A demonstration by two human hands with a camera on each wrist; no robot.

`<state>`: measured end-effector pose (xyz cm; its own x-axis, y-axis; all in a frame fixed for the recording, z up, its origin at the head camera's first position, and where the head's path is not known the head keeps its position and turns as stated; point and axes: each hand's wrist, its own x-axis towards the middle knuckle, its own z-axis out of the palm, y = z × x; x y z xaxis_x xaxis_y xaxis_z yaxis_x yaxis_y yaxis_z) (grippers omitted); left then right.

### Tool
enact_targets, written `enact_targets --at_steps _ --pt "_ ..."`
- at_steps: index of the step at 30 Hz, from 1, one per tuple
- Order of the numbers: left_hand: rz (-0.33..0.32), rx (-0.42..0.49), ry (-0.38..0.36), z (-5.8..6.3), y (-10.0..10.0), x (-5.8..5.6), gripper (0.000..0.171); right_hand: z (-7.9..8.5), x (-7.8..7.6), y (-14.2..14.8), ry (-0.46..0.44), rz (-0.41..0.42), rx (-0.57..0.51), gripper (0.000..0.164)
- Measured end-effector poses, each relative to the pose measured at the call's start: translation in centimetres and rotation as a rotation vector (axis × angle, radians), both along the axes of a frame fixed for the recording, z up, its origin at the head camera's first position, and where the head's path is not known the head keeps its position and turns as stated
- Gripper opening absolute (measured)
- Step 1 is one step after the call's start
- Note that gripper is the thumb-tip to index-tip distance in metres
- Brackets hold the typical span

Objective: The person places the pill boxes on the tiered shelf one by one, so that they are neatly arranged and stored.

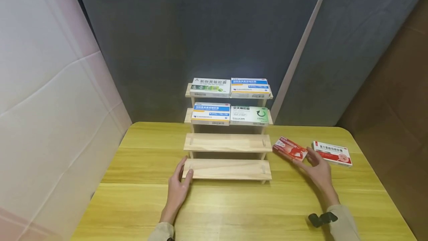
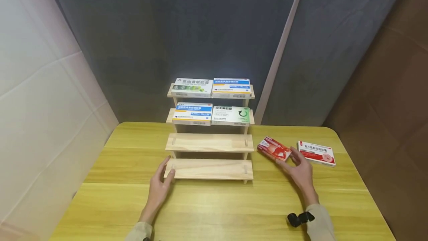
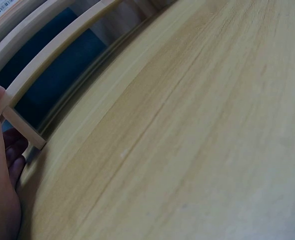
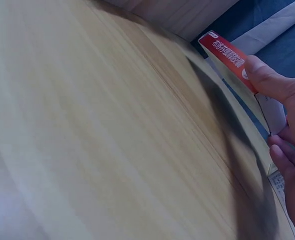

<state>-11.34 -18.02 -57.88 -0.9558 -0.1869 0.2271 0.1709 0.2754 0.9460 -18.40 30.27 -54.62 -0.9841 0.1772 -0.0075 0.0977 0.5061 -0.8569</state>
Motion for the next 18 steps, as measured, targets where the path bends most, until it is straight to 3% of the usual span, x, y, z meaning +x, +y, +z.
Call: enact_targets --at_steps 18 --pt "0.007 -0.013 -0.004 -0.1 0.0 -0.1 0.051 2.2 2.6 -0.8 0.139 -0.102 -0.105 0.077"
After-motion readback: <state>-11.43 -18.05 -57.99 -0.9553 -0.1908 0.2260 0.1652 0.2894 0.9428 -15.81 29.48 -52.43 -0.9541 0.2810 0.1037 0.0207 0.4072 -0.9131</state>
